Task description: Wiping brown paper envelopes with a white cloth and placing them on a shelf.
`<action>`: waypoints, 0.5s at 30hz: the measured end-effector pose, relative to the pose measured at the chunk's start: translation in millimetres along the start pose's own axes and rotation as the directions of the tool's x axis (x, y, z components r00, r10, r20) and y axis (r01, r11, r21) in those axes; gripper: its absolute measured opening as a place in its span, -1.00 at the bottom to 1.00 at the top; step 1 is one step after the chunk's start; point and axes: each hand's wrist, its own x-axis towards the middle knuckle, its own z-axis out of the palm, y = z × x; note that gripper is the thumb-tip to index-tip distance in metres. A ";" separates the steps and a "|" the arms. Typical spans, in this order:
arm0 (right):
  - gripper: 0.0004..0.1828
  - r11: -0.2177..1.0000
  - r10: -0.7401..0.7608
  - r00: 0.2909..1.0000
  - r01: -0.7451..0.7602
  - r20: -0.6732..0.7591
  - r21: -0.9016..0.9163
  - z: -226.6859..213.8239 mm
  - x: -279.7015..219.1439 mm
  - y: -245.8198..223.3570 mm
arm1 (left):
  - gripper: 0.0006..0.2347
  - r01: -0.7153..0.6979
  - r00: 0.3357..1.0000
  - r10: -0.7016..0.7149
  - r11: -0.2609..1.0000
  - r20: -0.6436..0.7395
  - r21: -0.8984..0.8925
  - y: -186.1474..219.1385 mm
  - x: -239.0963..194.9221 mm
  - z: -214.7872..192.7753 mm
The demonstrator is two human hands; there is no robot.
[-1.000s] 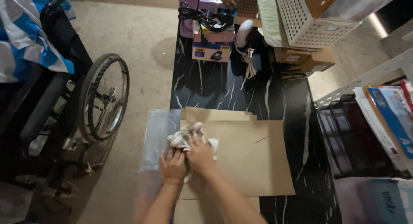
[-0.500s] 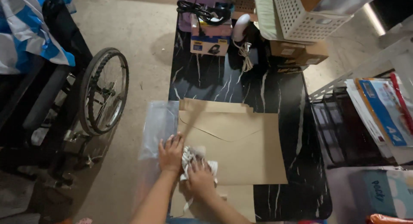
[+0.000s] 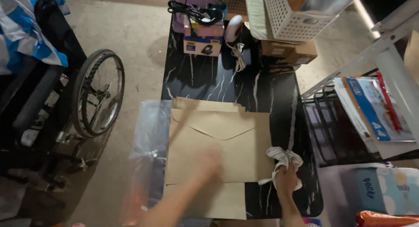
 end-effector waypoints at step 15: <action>-0.58 0.788 -0.210 0.976 0.204 -0.058 0.581 99.4 72.6 149.5 | -0.84 -0.852 0.479 0.876 0.447 0.058 0.272 77.1 -4.1 73.2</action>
